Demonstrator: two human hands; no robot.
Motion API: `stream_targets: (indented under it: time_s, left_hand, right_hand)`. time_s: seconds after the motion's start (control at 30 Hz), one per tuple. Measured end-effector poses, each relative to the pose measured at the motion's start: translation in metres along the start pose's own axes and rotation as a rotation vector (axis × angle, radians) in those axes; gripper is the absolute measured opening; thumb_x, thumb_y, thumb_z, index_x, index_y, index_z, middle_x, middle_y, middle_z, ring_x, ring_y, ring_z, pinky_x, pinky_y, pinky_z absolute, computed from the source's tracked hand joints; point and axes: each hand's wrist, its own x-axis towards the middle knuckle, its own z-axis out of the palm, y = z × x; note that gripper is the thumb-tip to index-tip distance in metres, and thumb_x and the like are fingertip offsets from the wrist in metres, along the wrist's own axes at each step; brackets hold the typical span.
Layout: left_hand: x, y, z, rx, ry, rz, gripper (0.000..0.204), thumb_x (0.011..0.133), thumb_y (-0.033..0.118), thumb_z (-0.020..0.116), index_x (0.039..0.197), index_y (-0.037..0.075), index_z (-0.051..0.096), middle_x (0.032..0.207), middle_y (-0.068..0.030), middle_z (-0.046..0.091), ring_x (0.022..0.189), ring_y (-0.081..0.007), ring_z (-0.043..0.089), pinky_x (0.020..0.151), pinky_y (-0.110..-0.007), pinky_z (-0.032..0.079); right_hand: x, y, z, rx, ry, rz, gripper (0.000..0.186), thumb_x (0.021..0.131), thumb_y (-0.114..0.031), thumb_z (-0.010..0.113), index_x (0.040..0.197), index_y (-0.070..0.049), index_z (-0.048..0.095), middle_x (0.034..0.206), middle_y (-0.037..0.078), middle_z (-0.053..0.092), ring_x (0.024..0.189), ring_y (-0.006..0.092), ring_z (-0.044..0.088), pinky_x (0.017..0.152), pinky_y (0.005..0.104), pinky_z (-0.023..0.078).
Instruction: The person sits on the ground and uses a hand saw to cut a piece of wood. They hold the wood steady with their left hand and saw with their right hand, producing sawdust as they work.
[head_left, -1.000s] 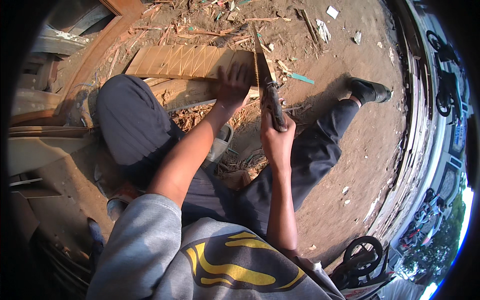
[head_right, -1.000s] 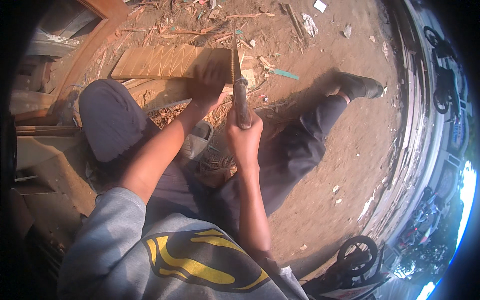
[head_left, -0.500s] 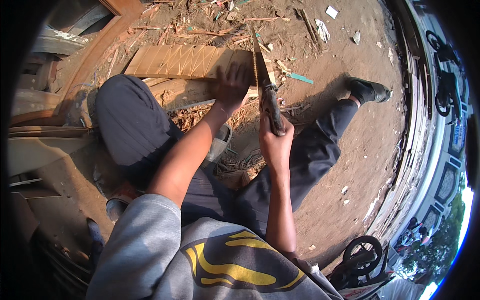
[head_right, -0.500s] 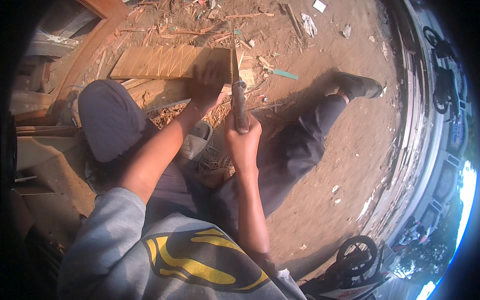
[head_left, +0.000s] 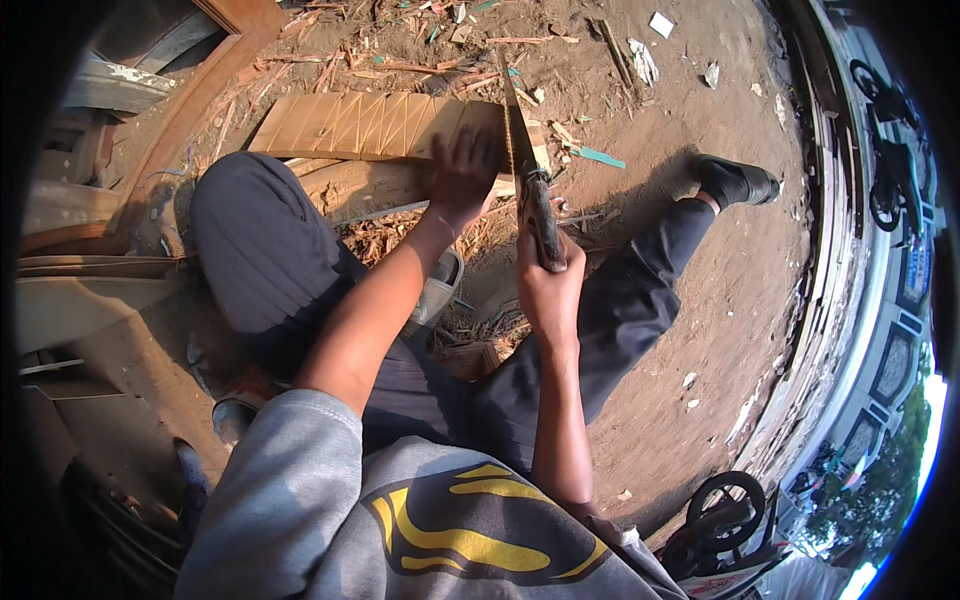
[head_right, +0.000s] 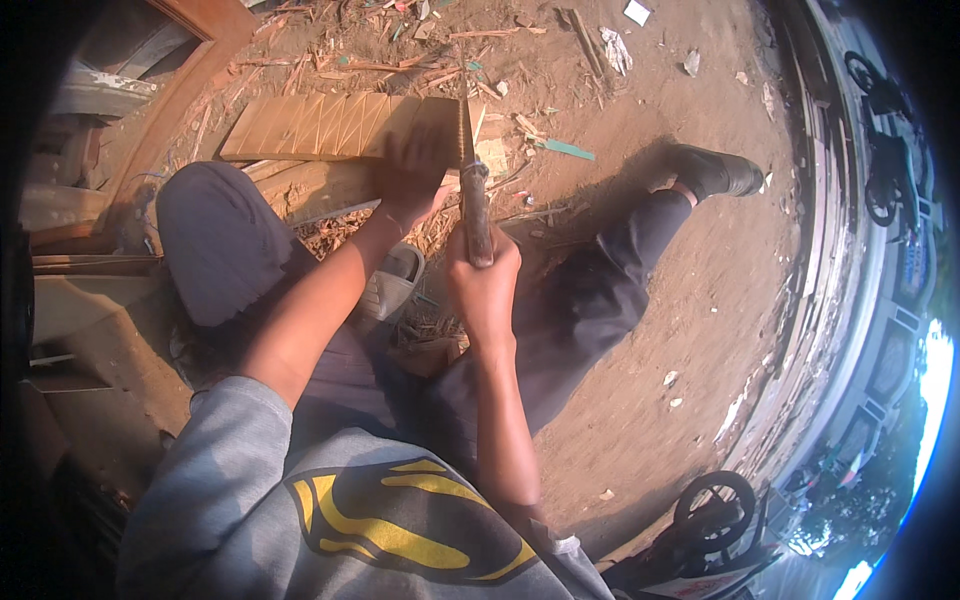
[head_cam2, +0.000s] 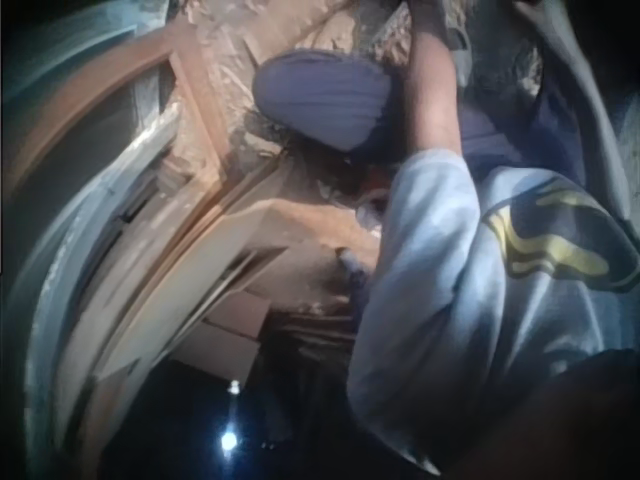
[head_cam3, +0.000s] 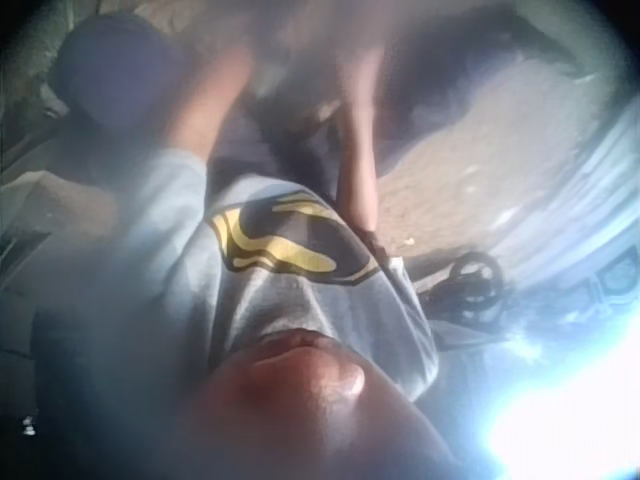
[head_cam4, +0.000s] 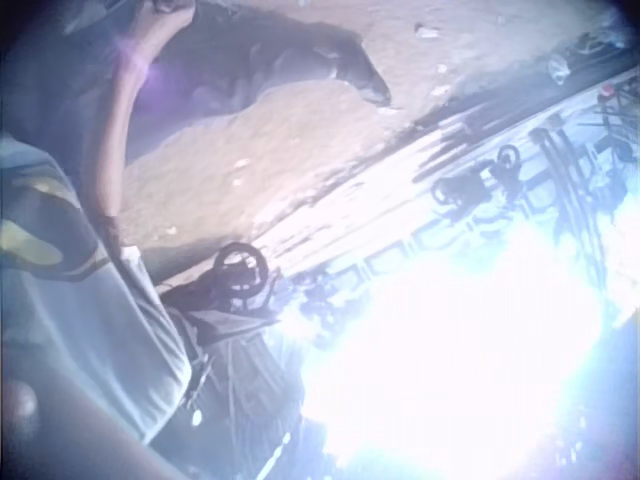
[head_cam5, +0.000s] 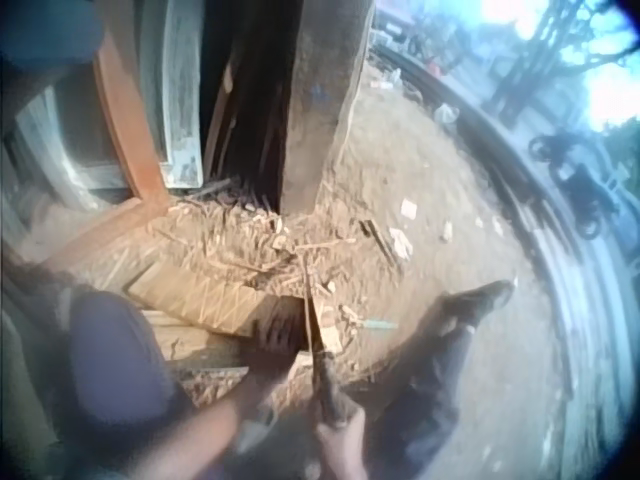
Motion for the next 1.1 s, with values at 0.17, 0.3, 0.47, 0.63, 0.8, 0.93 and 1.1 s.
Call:
stream_targets:
  time_s: [0.17, 0.3, 0.47, 0.63, 0.8, 0.93, 1.1]
  left_hand:
    - [0.001, -0.004, -0.02, -0.044, -0.069, 0.039, 0.084, 0.066, 0.046, 0.076, 0.133, 0.006, 0.046, 0.14, -0.0126, 0.04, 0.134, -0.0324, 0.031, 0.105, -0.063, 0.022]
    - [0.007, 0.0, -0.024, -0.031, -0.096, 0.026, 0.082, 0.067, 0.048, 0.075, 0.132, 0.007, 0.047, 0.139, -0.0119, 0.042, 0.133, -0.0316, 0.032, 0.105, -0.062, 0.022]
    - [0.001, 0.001, 0.0, -0.017, -0.003, -0.011, 0.084, 0.067, 0.048, 0.075, 0.135, 0.007, 0.046, 0.14, -0.0119, 0.042, 0.134, -0.0325, 0.032, 0.106, -0.063, 0.021]
    - [-0.002, -0.004, -0.018, -0.029, -0.073, 0.036, 0.083, 0.067, 0.046, 0.076, 0.133, 0.006, 0.046, 0.142, -0.0126, 0.04, 0.135, -0.0338, 0.03, 0.105, -0.066, 0.019]
    - [0.003, -0.001, -0.01, -0.027, -0.128, 0.015, 0.085, 0.069, 0.047, 0.074, 0.136, 0.007, 0.043, 0.145, -0.0111, 0.036, 0.139, -0.0312, 0.025, 0.105, -0.064, 0.02]
    - [0.0, 0.006, -0.011, -0.017, -0.123, 0.012, 0.089, 0.068, 0.049, 0.074, 0.14, 0.008, 0.039, 0.147, -0.0102, 0.034, 0.139, -0.0315, 0.024, 0.105, -0.065, 0.02]
    - [0.001, -0.007, -0.009, -0.061, -0.088, 0.084, 0.091, 0.066, 0.051, 0.074, 0.139, 0.008, 0.041, 0.147, -0.0118, 0.034, 0.137, -0.033, 0.028, 0.107, -0.063, 0.019]
  right_hand:
    - [-0.089, -0.02, -0.03, 0.033, 0.004, 0.121, 0.011, 0.089, -0.006, 0.056, 0.083, 0.003, 0.057, 0.062, -0.003, 0.049, 0.058, 0.0026, 0.045, 0.05, 0.0217, 0.037]
    - [-0.022, -0.009, -0.013, 0.031, 0.011, 0.081, 0.019, 0.089, -0.011, 0.055, 0.075, 0.001, 0.052, 0.06, -0.002, 0.045, 0.057, 0.0039, 0.039, 0.05, 0.0254, 0.034]
    - [0.009, -0.008, 0.003, 0.001, 0.016, 0.02, 0.02, 0.088, -0.01, 0.055, 0.072, 0.001, 0.051, 0.06, -0.001, 0.045, 0.058, 0.0051, 0.038, 0.05, 0.0275, 0.034]
    - [-0.09, -0.01, -0.032, 0.061, 0.003, 0.167, 0.012, 0.089, -0.007, 0.056, 0.083, 0.003, 0.058, 0.066, -0.002, 0.05, 0.064, 0.004, 0.044, 0.057, 0.0225, 0.038]
    - [-0.007, 0.001, -0.013, 0.12, 0.018, 0.114, 0.02, 0.089, -0.011, 0.057, 0.074, 0.002, 0.053, 0.061, -0.002, 0.046, 0.059, 0.0048, 0.038, 0.05, 0.0274, 0.035]
    - [0.011, 0.004, -0.002, 0.004, 0.034, 0.006, 0.025, 0.088, -0.013, 0.058, 0.07, 0.002, 0.05, 0.058, -0.001, 0.044, 0.057, 0.0052, 0.04, 0.05, 0.0282, 0.035]
    - [-0.087, -0.019, -0.028, 0.054, 0.016, 0.119, 0.015, 0.089, -0.008, 0.056, 0.078, 0.002, 0.055, 0.063, -0.002, 0.047, 0.06, 0.0033, 0.042, 0.053, 0.0226, 0.037]
